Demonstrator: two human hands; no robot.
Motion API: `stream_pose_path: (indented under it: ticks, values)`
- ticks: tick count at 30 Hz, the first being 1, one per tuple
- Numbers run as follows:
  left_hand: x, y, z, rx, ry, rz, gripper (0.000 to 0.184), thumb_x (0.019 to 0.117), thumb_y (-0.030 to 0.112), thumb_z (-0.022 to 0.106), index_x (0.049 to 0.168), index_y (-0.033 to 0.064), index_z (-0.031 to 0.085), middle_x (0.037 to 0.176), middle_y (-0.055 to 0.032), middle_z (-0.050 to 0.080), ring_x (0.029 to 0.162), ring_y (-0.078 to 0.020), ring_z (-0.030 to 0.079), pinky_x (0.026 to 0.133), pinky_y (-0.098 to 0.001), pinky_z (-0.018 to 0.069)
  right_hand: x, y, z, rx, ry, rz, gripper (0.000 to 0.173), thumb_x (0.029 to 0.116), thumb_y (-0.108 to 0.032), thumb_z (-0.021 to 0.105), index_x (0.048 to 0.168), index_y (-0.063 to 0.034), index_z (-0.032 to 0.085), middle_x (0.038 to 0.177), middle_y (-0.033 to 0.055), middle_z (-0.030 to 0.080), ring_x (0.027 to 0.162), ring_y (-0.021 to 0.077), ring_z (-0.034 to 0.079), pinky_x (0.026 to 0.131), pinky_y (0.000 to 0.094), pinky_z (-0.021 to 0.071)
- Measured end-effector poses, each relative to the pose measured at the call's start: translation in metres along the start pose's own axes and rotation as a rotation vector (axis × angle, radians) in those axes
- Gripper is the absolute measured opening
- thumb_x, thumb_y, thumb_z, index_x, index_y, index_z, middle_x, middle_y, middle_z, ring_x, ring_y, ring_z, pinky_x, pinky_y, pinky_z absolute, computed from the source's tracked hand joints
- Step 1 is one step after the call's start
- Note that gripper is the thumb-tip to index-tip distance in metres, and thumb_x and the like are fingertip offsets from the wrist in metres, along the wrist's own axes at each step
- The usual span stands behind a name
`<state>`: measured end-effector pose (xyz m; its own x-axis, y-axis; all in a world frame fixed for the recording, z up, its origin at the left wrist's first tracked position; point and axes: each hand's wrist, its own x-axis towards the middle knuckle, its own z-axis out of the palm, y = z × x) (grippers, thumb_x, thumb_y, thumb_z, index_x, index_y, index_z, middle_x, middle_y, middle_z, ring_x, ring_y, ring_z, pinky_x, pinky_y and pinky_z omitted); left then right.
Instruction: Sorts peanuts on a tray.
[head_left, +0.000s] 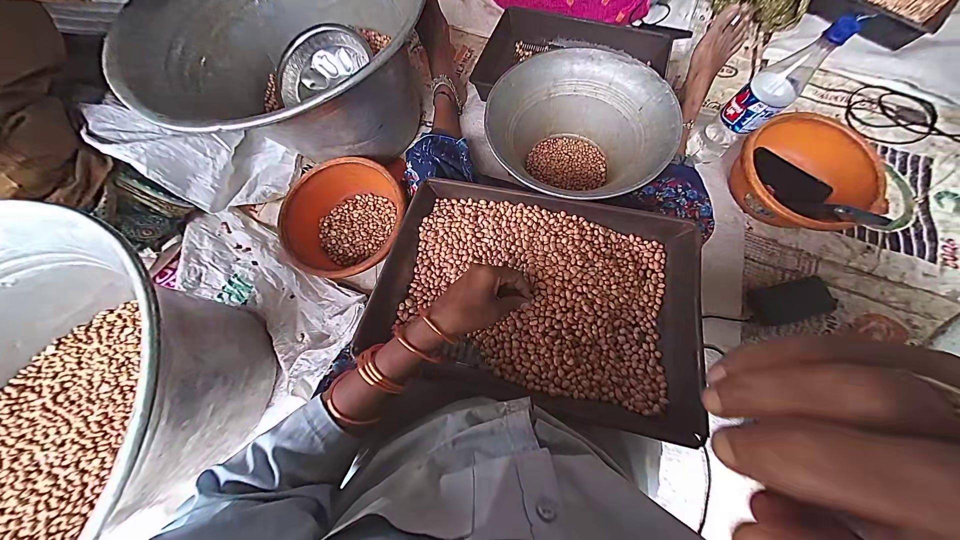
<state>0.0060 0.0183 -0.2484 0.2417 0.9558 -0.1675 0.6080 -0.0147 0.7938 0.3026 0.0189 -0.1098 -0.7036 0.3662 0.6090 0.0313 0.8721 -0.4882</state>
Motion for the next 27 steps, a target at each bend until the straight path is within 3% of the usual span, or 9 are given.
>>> stream_pose_path:
  ticks: [1, 3, 7, 10, 13, 16, 18, 20, 27]
  values:
    - [-0.003, 0.001, 0.005, 0.044, 0.003, 0.047, 0.006, 0.0933, 0.012, 0.075, 0.097, 0.0079, 0.076, 0.087, -0.0006, 0.073, 0.072, -0.0057, 0.065, 0.07, -0.0267, 0.0556, 0.006, 0.034, 0.014, -0.105, -0.054, -0.083, 0.019, 0.105, -0.025, 0.056, 0.099, -0.0138, 0.07, 0.087, 0.0005, 0.069, 0.081, 0.0084, 0.065, 0.072, 0.021, 0.0519]
    - [-0.008, 0.002, 0.017, 0.144, 0.023, 0.147, 0.009, 0.0918, 0.014, 0.075, 0.096, 0.0063, 0.077, 0.089, -0.0047, 0.072, 0.075, -0.0119, 0.065, 0.072, -0.0312, 0.0561, 0.004, 0.081, 0.039, -0.327, -0.281, -0.021, 0.024, 0.1011, -0.03, 0.056, 0.093, -0.0178, 0.076, 0.078, -0.0028, 0.066, 0.064, 0.0098, 0.062, 0.051, 0.0263, 0.0439]
    - [-0.014, 0.001, 0.033, 0.268, -0.009, 0.157, 0.014, 0.0967, 0.016, 0.069, 0.105, 0.0065, 0.076, 0.1, -0.0119, 0.073, 0.089, -0.0267, 0.072, 0.081, -0.0475, 0.0594, -0.015, 0.118, 0.071, -0.39, -0.657, 0.198, 0.015, 0.0968, -0.021, 0.066, 0.089, -0.0136, 0.077, 0.078, 0.0044, 0.067, 0.066, 0.0233, 0.068, 0.054, 0.043, 0.0517]
    - [-0.015, 0.0, 0.029, 0.232, -0.005, 0.142, 0.013, 0.0957, 0.015, 0.07, 0.103, 0.0076, 0.078, 0.098, -0.0094, 0.074, 0.087, -0.0216, 0.071, 0.081, -0.0417, 0.0594, -0.02, 0.121, 0.085, -0.428, -0.622, 0.198, 0.011, 0.0946, -0.015, 0.068, 0.089, -0.0113, 0.077, 0.077, 0.0066, 0.067, 0.067, 0.0256, 0.068, 0.052, 0.0426, 0.0514]
    - [-0.019, -0.006, 0.003, -0.04, 0.041, 0.081, 0.009, 0.0917, 0.01, 0.076, 0.1, 0.0078, 0.076, 0.088, -0.0004, 0.073, 0.071, -0.0058, 0.066, 0.068, -0.0244, 0.0567, -0.024, 0.122, 0.094, -0.495, -0.554, 0.159, 0.008, 0.0924, -0.009, 0.067, 0.092, -0.0091, 0.075, 0.077, 0.0095, 0.064, 0.065, 0.0288, 0.066, 0.048, 0.0416, 0.0478]
    - [-0.034, -0.019, -0.026, -0.148, 0.098, 0.043, 0.012, 0.0911, 0.008, 0.061, 0.101, 0.0085, 0.067, 0.08, 0.0003, 0.066, 0.062, -0.0057, 0.059, 0.055, -0.0216, 0.0491, -0.027, 0.125, 0.099, -0.526, -0.524, 0.128, 0.016, 0.0919, -0.007, 0.064, 0.1, -0.0095, 0.077, 0.08, 0.0121, 0.066, 0.065, 0.0311, 0.065, 0.049, 0.0425, 0.0484]
    - [-0.042, -0.026, -0.03, -0.021, 0.094, 0.036, 0.013, 0.0881, 0.008, 0.06, 0.099, 0.0092, 0.068, 0.071, 0.0018, 0.06, 0.055, -0.0055, 0.052, 0.05, -0.0233, 0.0438, -0.027, 0.125, 0.101, -0.54, -0.534, 0.118, 0.012, 0.0918, -0.007, 0.065, 0.098, -0.0086, 0.076, 0.079, 0.0117, 0.064, 0.064, 0.0312, 0.065, 0.049, 0.0426, 0.0484]
    - [-0.049, -0.026, -0.025, 0.138, 0.009, 0.012, 0.008, 0.0891, 0.009, 0.073, 0.097, 0.0094, 0.072, 0.069, -0.0004, 0.06, 0.056, -0.0106, 0.053, 0.055, -0.0317, 0.0466, -0.026, 0.124, 0.103, -0.549, -0.553, 0.122, 0.008, 0.0912, -0.008, 0.067, 0.095, -0.0081, 0.075, 0.078, 0.0116, 0.064, 0.064, 0.0313, 0.065, 0.049, 0.0431, 0.0485]
    - [-0.058, -0.031, 0.008, 0.29, -0.056, 0.021, 0.013, 0.0916, 0.017, 0.076, 0.101, 0.0078, 0.077, 0.094, -0.0093, 0.075, 0.081, -0.0252, 0.072, 0.077, -0.0511, 0.0595, -0.02, 0.121, 0.099, -0.414, -0.497, 0.369, 0.015, 0.0868, -0.024, 0.069, 0.094, -0.0108, 0.068, 0.07, 0.0048, 0.062, 0.059, 0.0254, 0.064, 0.049, 0.0452, 0.0467]
